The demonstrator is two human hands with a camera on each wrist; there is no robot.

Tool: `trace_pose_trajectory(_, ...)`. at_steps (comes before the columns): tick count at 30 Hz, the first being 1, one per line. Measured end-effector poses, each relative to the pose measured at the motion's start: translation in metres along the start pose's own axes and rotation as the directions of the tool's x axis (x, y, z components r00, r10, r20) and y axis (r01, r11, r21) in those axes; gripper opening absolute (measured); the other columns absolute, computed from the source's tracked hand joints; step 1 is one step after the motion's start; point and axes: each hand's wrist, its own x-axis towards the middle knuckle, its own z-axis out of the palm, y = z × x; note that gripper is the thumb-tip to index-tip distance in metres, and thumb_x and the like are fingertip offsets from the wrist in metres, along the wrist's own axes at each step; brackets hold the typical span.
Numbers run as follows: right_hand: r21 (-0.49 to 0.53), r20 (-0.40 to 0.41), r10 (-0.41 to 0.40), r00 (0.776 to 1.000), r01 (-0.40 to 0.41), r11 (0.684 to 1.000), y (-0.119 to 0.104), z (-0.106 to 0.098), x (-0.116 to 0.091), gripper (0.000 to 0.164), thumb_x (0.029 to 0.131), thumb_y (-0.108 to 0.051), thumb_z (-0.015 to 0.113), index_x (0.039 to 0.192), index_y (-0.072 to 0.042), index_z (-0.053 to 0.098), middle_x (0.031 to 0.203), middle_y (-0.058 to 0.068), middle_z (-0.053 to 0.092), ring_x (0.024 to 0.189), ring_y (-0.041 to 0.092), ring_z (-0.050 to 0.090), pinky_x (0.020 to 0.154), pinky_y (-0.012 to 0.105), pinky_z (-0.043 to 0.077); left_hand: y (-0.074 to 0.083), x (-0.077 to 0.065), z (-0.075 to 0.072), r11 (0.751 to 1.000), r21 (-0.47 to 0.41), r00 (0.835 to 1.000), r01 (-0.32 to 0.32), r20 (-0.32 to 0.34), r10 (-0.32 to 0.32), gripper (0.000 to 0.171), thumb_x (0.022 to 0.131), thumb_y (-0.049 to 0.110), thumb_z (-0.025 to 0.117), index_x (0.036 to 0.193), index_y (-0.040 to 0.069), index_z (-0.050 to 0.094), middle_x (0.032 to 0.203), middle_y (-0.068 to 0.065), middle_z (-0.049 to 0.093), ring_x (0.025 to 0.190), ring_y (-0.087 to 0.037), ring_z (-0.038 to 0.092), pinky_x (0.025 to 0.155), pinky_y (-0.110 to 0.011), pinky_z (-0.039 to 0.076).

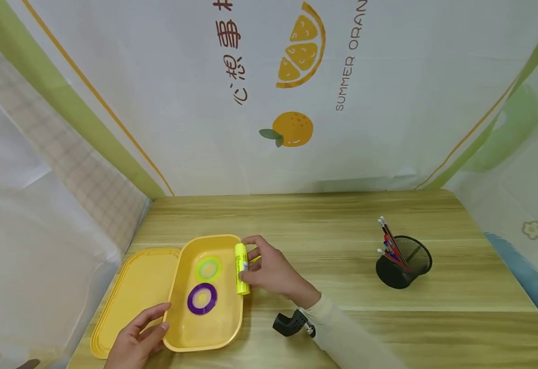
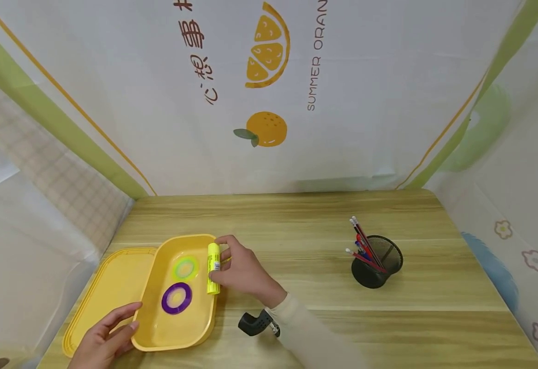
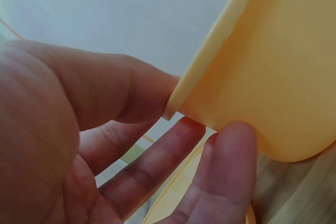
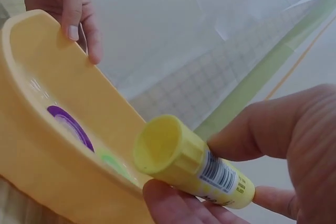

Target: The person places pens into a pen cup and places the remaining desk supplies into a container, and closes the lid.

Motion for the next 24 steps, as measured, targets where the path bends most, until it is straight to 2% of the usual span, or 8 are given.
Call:
trace_pose_trajectory(3, -0.042, 0.004, -0.001, 1.000, 0.001, 0.999, -0.003, 0.008, 0.001, 0.075, 0.087, -0.009, 0.082, 0.153, -0.010, 0.046, 0.119, 0.012, 0.060, 0.092, 0.020, 0.068, 0.071, 0.034, 0.064, 0.000, 0.000, 0.000, 1.000, -0.002, 1.000, 0.004, 0.000, -0.004, 0.054, 0.098, 0.023, 0.077, 0.147, 0.008, 0.061, 0.130, 0.003, 0.062, 0.097, -0.002, 0.070, 0.078, -0.030, 0.063)
trace_pose_trajectory(6, -0.062, 0.023, 0.005, 1.000, -0.003, 0.998, -0.005, 0.015, 0.002, 0.075, 0.087, -0.010, 0.083, 0.152, -0.010, 0.046, 0.118, 0.010, 0.060, 0.091, 0.017, 0.067, 0.068, 0.030, 0.063, 0.001, 0.000, 0.000, 1.000, 0.002, 1.000, 0.003, -0.002, -0.003, 0.053, 0.098, 0.022, 0.077, 0.146, 0.008, 0.062, 0.128, 0.005, 0.062, 0.097, -0.002, 0.070, 0.078, -0.030, 0.063)
trace_pose_trajectory(15, -0.095, 0.111, 0.021, 0.994, -0.011, 0.995, -0.013, 0.039, 0.000, 0.072, 0.089, -0.009, 0.083, 0.150, -0.014, 0.046, 0.119, 0.006, 0.061, 0.088, 0.008, 0.067, 0.067, 0.025, 0.061, 0.002, 0.000, 0.000, 1.000, -0.007, 1.000, 0.006, 0.006, -0.006, 0.054, 0.098, 0.022, 0.076, 0.147, 0.007, 0.060, 0.129, 0.004, 0.062, 0.098, -0.003, 0.071, 0.079, -0.030, 0.063)
trace_pose_trajectory(24, -0.164, 0.163, 0.023, 0.986, 0.004, 0.986, -0.009, 0.059, 0.004, 0.071, 0.089, -0.011, 0.086, 0.148, -0.016, 0.048, 0.113, 0.002, 0.066, 0.082, 0.002, 0.067, 0.066, 0.022, 0.059, 0.002, 0.000, 0.000, 1.000, 0.010, 1.000, 0.013, 0.000, -0.013, 0.053, 0.098, 0.024, 0.077, 0.146, 0.009, 0.061, 0.129, 0.006, 0.062, 0.097, -0.002, 0.070, 0.078, -0.030, 0.062)
